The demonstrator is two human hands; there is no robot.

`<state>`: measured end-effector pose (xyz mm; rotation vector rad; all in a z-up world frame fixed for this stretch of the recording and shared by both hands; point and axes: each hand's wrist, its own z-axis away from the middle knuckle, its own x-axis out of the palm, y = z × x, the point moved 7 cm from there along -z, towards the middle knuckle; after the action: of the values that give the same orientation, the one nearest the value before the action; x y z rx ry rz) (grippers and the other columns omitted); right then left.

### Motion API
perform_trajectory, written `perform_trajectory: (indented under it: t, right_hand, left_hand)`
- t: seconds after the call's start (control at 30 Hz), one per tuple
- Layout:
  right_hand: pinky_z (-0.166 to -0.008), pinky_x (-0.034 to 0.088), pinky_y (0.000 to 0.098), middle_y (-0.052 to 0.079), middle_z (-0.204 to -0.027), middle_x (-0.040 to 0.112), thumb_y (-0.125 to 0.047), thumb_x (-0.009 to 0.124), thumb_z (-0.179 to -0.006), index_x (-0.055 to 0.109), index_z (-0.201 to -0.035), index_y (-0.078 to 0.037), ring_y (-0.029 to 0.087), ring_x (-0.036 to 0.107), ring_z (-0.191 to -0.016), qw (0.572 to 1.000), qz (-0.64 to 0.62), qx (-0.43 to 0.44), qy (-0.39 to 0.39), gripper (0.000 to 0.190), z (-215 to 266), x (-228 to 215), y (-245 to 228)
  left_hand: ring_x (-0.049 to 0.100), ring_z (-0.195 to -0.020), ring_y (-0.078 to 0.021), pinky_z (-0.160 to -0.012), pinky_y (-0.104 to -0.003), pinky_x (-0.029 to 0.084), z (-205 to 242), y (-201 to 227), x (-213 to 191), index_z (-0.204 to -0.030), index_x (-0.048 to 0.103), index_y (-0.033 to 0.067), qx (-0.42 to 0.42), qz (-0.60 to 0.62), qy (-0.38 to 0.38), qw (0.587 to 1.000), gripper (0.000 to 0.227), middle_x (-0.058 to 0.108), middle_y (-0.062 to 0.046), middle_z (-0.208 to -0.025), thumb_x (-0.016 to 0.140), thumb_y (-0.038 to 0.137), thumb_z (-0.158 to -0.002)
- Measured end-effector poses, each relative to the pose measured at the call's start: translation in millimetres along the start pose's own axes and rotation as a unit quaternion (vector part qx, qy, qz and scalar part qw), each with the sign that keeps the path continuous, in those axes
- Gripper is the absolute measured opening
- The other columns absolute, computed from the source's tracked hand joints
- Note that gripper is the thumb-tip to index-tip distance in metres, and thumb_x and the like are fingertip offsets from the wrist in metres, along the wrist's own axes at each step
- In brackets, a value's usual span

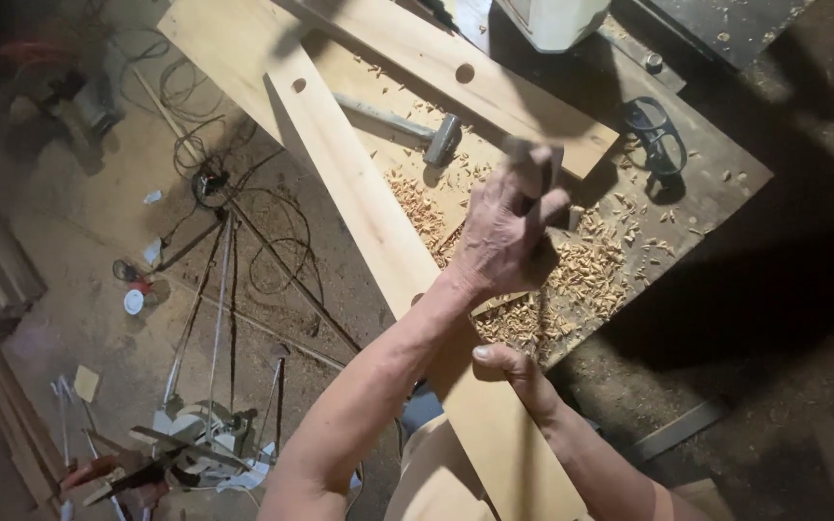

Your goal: Using a marking gauge and hammer to layout and mark a wooden board on a workbench.

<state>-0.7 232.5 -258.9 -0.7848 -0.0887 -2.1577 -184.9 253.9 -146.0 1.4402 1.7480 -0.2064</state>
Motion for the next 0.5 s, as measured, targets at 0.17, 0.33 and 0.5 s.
perform_trajectory:
  t: [0.17, 0.33, 0.5]
  right_hand:
    - [-0.075, 0.055, 0.0533, 0.027, -0.096, 0.071, -0.028, 0.060, -0.078, 0.066, -0.108, 0.004, 0.043, 0.069, -0.082, 0.987, -0.067, 0.088, -0.117, 0.044, 14, 27, 4]
    - [-0.085, 0.055, 0.0595, 0.030, -0.095, 0.074, -0.009, 0.066, -0.078, 0.071, -0.101, 0.009, 0.043, 0.072, -0.083, 0.988, -0.143, 0.054, 0.023, 0.030, 95, 101, -37]
    - [-0.100, 0.051, 0.0545, 0.025, -0.123, 0.069, -0.014, 0.059, -0.083, 0.066, -0.124, 0.002, 0.042, 0.066, -0.111, 0.983, -0.117, 0.040, -0.137, 0.045, -21, -6, 11]
  left_hand:
    - [0.041, -0.144, -0.0538, -0.088, -0.060, 0.050, 17, -6, 30, -0.134, 0.046, 0.0201, -0.057, -0.026, -0.101, 0.993, 0.066, 0.035, -0.026, -0.157, 0.064, 0.020, -0.070]
    - [0.048, -0.137, -0.0486, -0.093, -0.056, 0.053, 15, 2, 34, -0.134, 0.044, 0.0321, -0.085, 0.034, -0.039, 0.995, 0.065, 0.032, -0.012, -0.161, 0.064, 0.021, -0.074]
    - [0.056, -0.114, -0.0466, -0.082, -0.056, 0.055, -22, 33, -18, -0.119, 0.050, 0.0156, -0.029, 0.037, 0.005, 0.999, 0.047, 0.045, -0.021, -0.139, 0.064, 0.008, -0.074]
